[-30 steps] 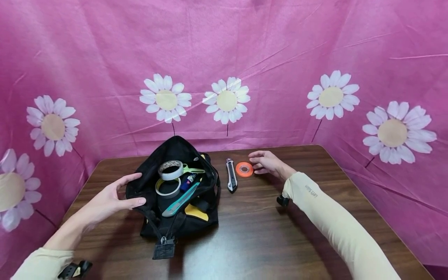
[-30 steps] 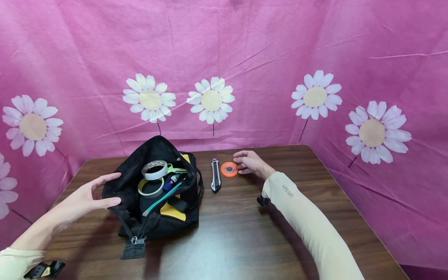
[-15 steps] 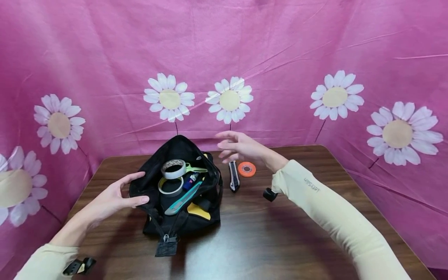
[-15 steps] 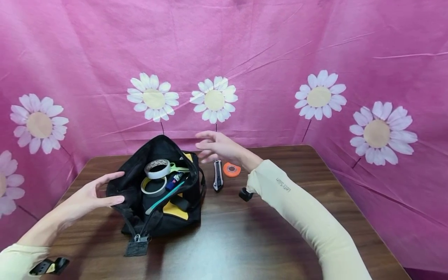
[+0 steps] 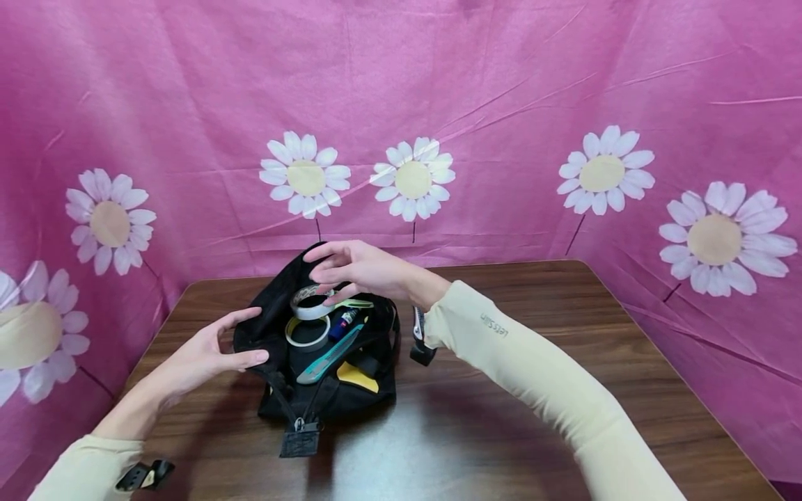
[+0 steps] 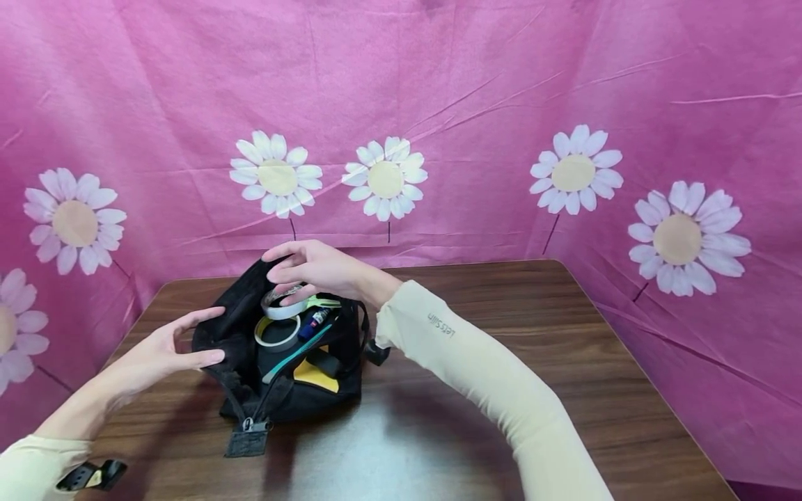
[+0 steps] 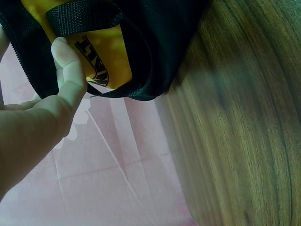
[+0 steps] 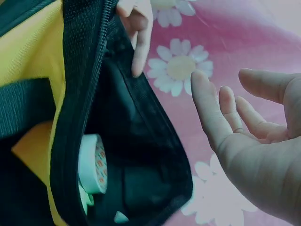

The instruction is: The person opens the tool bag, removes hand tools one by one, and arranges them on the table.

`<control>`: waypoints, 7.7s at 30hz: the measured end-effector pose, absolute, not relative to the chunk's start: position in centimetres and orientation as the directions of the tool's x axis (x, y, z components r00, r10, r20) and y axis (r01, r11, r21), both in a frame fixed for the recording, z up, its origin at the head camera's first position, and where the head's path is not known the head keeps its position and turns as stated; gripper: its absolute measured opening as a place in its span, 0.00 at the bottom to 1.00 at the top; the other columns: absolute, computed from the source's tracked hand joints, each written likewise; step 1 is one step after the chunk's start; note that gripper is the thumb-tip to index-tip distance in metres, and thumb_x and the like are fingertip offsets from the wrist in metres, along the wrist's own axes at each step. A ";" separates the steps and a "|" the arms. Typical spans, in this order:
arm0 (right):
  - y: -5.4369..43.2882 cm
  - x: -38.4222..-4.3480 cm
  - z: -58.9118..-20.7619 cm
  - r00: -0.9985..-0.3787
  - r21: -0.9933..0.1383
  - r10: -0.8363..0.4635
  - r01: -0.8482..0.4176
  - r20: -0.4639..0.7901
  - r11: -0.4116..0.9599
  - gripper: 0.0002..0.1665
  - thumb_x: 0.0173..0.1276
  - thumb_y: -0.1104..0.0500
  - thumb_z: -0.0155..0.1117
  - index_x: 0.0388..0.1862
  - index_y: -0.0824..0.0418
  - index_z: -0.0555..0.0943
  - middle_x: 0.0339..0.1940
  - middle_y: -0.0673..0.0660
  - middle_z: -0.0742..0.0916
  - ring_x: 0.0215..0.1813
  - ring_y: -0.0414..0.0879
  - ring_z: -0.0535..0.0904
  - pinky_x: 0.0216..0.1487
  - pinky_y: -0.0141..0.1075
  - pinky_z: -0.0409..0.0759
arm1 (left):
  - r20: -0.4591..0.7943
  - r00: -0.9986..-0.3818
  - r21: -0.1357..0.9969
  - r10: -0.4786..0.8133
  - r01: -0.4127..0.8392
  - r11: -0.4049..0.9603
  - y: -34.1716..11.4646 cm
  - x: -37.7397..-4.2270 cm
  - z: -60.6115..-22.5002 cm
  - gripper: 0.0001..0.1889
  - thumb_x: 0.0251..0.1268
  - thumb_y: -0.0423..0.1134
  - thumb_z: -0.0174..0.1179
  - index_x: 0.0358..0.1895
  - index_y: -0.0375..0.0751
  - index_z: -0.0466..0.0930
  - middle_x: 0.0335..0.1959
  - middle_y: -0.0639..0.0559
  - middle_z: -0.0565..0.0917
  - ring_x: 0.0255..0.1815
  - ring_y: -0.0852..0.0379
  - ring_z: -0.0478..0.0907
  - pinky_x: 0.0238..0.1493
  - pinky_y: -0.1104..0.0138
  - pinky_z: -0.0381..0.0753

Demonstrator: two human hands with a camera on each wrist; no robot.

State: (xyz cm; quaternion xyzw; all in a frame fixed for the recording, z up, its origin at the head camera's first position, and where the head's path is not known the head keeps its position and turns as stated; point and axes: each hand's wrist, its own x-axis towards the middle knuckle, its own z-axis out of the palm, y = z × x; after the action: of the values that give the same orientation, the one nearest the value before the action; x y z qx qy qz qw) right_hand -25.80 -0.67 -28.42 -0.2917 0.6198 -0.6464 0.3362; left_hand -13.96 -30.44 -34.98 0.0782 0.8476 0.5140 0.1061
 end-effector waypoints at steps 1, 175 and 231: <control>-1.1 -25.8 -28.6 -0.597 -0.996 -0.801 0.084 -0.046 -0.005 0.26 0.76 0.66 0.61 0.70 0.66 0.69 0.54 0.62 0.82 0.54 0.61 0.81 0.53 0.55 0.82 | -0.101 -0.965 0.892 0.242 0.020 0.452 -30.4 -14.0 -35.0 0.42 0.67 0.40 0.69 0.80 0.42 0.55 0.62 0.33 0.75 0.47 0.55 0.82 0.44 0.63 0.82; -5.6 -24.5 -36.2 -0.716 -0.967 -0.674 0.256 -0.182 -0.011 0.15 0.64 0.69 0.73 0.47 0.61 0.80 0.39 0.59 0.89 0.35 0.49 0.87 0.41 0.48 0.86 | -0.082 -0.961 0.887 0.264 0.050 0.459 -29.9 -14.1 -35.9 0.42 0.68 0.40 0.68 0.80 0.43 0.54 0.64 0.33 0.75 0.50 0.54 0.81 0.45 0.63 0.80; 3.7 -28.5 -30.1 -0.684 -0.972 -0.692 0.187 -0.231 0.140 0.25 0.72 0.59 0.68 0.65 0.61 0.76 0.52 0.59 0.88 0.46 0.47 0.84 0.45 0.43 0.84 | -0.087 -0.961 0.886 0.261 0.045 0.462 -29.6 -14.5 -35.7 0.43 0.66 0.40 0.70 0.80 0.44 0.56 0.51 0.36 0.79 0.38 0.45 0.83 0.44 0.65 0.78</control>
State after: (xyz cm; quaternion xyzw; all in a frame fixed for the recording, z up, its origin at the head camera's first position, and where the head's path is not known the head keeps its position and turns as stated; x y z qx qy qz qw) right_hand -28.47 3.73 -30.12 -0.1888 0.6690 -0.6280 0.3498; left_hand -14.49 -29.56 -35.73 0.0903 0.8483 0.5109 0.1059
